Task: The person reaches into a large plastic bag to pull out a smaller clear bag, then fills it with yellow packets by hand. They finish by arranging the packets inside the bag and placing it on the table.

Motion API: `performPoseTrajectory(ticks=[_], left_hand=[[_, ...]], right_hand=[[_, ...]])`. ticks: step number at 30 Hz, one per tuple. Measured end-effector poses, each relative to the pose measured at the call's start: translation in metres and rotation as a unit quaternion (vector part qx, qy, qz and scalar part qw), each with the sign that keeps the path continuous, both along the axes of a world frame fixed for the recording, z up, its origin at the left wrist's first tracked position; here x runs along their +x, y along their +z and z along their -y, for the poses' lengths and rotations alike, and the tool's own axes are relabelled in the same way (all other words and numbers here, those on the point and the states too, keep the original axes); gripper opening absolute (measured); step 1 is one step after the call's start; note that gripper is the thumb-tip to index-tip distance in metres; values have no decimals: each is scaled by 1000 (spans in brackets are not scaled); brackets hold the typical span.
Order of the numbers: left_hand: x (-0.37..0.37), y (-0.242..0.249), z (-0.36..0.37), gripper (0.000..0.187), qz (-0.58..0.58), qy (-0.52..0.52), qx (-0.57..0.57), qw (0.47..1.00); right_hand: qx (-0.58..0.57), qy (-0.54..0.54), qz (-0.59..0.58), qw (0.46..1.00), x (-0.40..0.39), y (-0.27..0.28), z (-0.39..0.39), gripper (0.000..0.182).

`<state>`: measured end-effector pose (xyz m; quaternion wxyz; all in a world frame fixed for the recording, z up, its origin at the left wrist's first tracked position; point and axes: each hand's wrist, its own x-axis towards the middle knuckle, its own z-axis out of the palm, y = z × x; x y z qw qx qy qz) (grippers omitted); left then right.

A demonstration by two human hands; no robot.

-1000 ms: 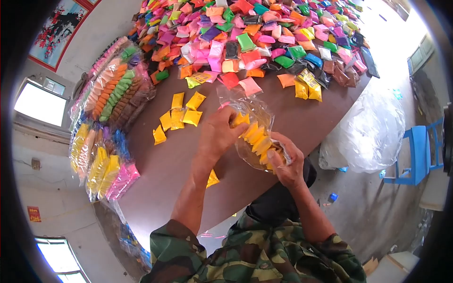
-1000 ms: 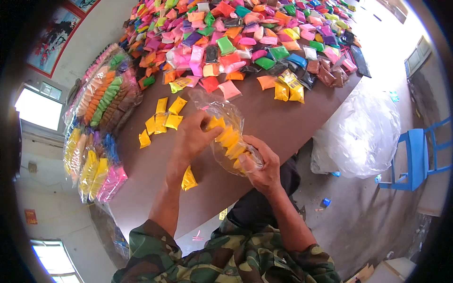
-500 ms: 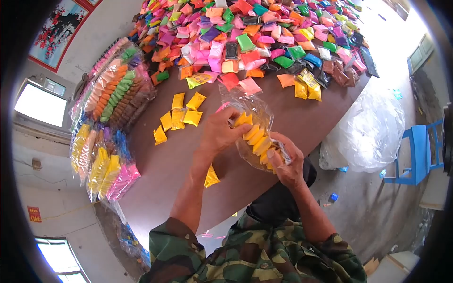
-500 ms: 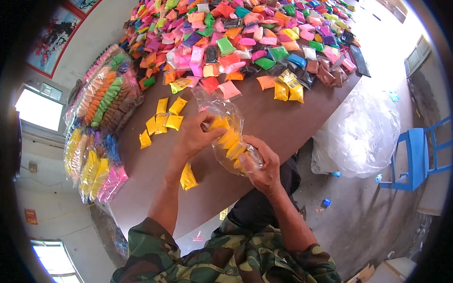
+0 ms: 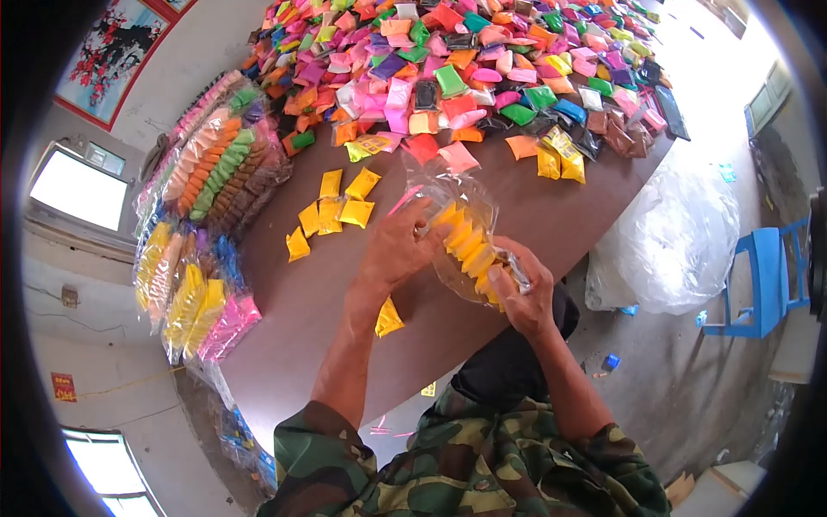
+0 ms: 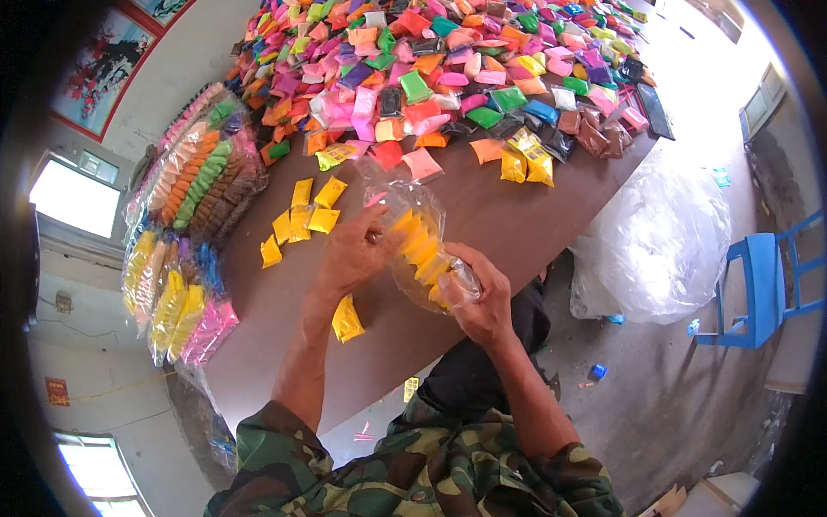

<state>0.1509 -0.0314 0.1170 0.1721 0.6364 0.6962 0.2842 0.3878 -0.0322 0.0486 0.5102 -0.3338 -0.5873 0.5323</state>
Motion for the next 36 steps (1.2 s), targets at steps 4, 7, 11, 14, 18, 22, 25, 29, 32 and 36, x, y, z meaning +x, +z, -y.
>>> performPoseTrajectory(ticks=[4, 7, 11, 14, 18, 22, 25, 29, 32, 36], left_hand=[[-10, 6, 4, 47, 28, -5, -15, 999], [-15, 4, 7, 43, -50, -13, -18, 998], [-19, 6, 21, 40, 28, 10, 10, 999], [-29, 13, 42, 43, 10, 36, 49, 998], [-59, 8, 94, 51, -77, 63, -61, 993], [-63, 3, 130, 52, -57, 68, -161, 983], [-55, 7, 139, 50, -35, 82, -203, 975], [-50, 14, 142, 47, -15, 76, -214, 974], [-42, 18, 142, 45, 18, 68, -181, 981], [-38, 20, 108, 39, 159, 97, -96, 978]], right_hand=[[-12, 4, -17, 1000, -1, 6, 3, 39], [3, -3, -5, 1000, 0, 5, 2, 39], [14, -5, 10, 1000, 1, 6, 2, 38], [7, -1, -3, 1000, 0, 4, 3, 38], [-1, 0, -18, 1000, -2, 7, 3, 37], [-6, -3, -1, 1000, -1, 1, 3, 36], [6, -7, 9, 1000, -1, 1, 2, 36], [-3, -5, 10, 1000, 1, 7, 4, 36], [-9, -3, 3, 1000, 0, 9, 5, 36], [-8, 0, 2, 1000, 0, 5, 4, 36]])
